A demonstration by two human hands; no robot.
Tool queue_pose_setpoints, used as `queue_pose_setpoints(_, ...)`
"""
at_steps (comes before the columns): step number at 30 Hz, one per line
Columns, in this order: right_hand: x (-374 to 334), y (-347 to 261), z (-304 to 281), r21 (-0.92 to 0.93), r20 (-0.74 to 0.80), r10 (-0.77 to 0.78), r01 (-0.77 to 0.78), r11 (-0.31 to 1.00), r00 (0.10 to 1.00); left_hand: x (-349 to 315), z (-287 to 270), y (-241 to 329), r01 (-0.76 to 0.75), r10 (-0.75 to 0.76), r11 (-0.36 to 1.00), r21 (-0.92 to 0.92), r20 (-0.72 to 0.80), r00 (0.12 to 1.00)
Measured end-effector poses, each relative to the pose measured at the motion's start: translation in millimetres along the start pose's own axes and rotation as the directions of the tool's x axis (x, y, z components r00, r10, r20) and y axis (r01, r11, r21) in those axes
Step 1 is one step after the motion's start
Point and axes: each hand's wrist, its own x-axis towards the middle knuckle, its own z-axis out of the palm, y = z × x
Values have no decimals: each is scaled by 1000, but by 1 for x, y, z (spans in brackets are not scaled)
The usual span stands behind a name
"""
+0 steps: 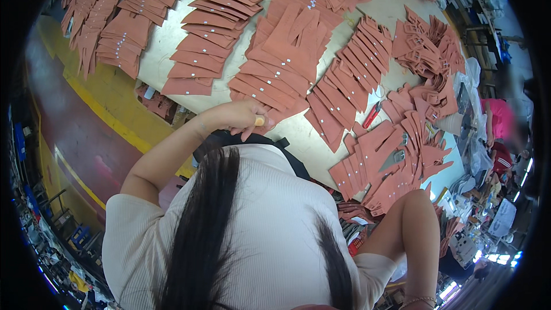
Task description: The person repeatedly picks up pink fabric belt pieces, aligns them with metal buckles, and stacks them on a table. The person also handles green belt pieces with buckles and stacks them separately. The task involves repetitive pick, align, and stack motions.
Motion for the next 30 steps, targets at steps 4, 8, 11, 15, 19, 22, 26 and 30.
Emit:
queue_pose_setpoints(4,1,4,3,10,12,-3,3,1000,1000,-2,-2,4,-6,6,1000,6,10,1000)
queue_pose_setpoints(8,-1,8,5,21,-1,5,-5,1000,1000,-6,-8,7,-18,18,1000,7,-10,1000)
queue_pose_setpoints(11,0,10,3,17,8,1,-1,1000,1000,-6,-15,7,-9,10,1000,29,-43,999)
queue_pose_setpoints(15,1,9,-2,6,18,2,-2,1000,1000,-12,-29,6,-50,52,999,12,-179,982)
queue_pose_setpoints(19,4,6,-4,-14,34,21,-20,1000,999,-19,-49,11,-25,20,999,-27,-179,984)
queue_pose_setpoints(22,4,5,-5,-13,37,16,-15,1000,999,-20,-53,10,20,-16,1000,21,-162,987)
queue_pose_setpoints(26,2,5,-3,0,32,18,-18,1000,999,-8,-40,-2,15,-15,1000,21,-18,1000)
queue_pose_setpoints(30,-2,8,-1,22,24,4,-4,1000,1000,9,-21,-18,51,-48,998,-21,122,991)
